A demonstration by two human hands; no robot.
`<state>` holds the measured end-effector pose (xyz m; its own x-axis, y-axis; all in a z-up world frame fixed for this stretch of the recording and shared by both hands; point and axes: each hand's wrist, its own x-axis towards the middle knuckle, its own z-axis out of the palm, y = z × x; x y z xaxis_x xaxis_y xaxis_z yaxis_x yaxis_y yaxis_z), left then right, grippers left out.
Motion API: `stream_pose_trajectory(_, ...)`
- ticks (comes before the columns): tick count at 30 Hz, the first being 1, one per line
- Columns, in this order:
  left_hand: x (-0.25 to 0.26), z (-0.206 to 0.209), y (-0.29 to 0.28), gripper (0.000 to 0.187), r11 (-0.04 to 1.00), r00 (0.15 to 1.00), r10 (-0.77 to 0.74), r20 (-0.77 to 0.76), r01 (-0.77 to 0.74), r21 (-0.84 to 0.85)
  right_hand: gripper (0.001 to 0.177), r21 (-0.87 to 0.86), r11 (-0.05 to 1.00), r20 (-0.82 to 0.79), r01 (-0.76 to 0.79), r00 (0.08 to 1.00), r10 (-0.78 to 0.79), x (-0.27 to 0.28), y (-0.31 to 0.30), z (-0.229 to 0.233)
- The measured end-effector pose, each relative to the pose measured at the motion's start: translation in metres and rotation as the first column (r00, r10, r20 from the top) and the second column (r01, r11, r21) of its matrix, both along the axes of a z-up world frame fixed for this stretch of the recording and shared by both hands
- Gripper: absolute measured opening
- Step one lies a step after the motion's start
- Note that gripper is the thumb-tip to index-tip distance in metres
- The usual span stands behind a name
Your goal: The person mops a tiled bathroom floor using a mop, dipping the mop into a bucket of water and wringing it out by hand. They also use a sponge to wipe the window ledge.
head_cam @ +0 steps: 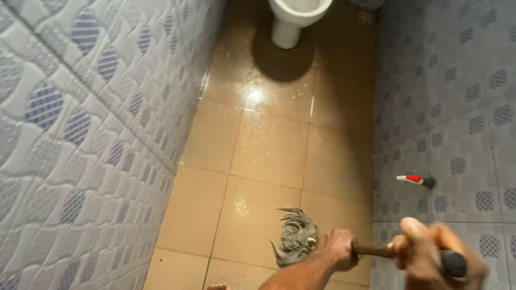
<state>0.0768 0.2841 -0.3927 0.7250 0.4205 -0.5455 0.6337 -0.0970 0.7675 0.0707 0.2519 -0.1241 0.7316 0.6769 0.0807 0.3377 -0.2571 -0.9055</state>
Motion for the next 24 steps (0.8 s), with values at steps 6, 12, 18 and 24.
stream_pose_trajectory(6,0.022,0.016,0.058,0.027,0.979,0.985,-0.101,-0.138,0.123,0.162,0.039,0.301,0.941,-0.188,0.154,0.977,-0.100,0.045,-0.003,-0.008)
stream_pose_trajectory(12,-0.037,-0.041,0.136,0.023,0.959,0.964,0.157,-0.213,-0.098,0.266,0.034,0.214,0.975,-0.312,0.065,0.950,0.005,-0.005,0.030,-0.049)
stream_pose_trajectory(18,-0.151,-0.032,0.160,0.018,0.909,0.916,0.315,-0.249,-0.216,0.357,0.036,0.255,0.961,-0.416,-0.107,0.885,0.209,-0.044,0.056,-0.076)
stream_pose_trajectory(24,-0.186,-0.041,0.107,0.030,0.864,0.902,0.411,-0.132,-0.340,0.371,0.038,0.235,0.968,-0.568,-0.084,0.796,0.207,-0.029,0.074,-0.055)
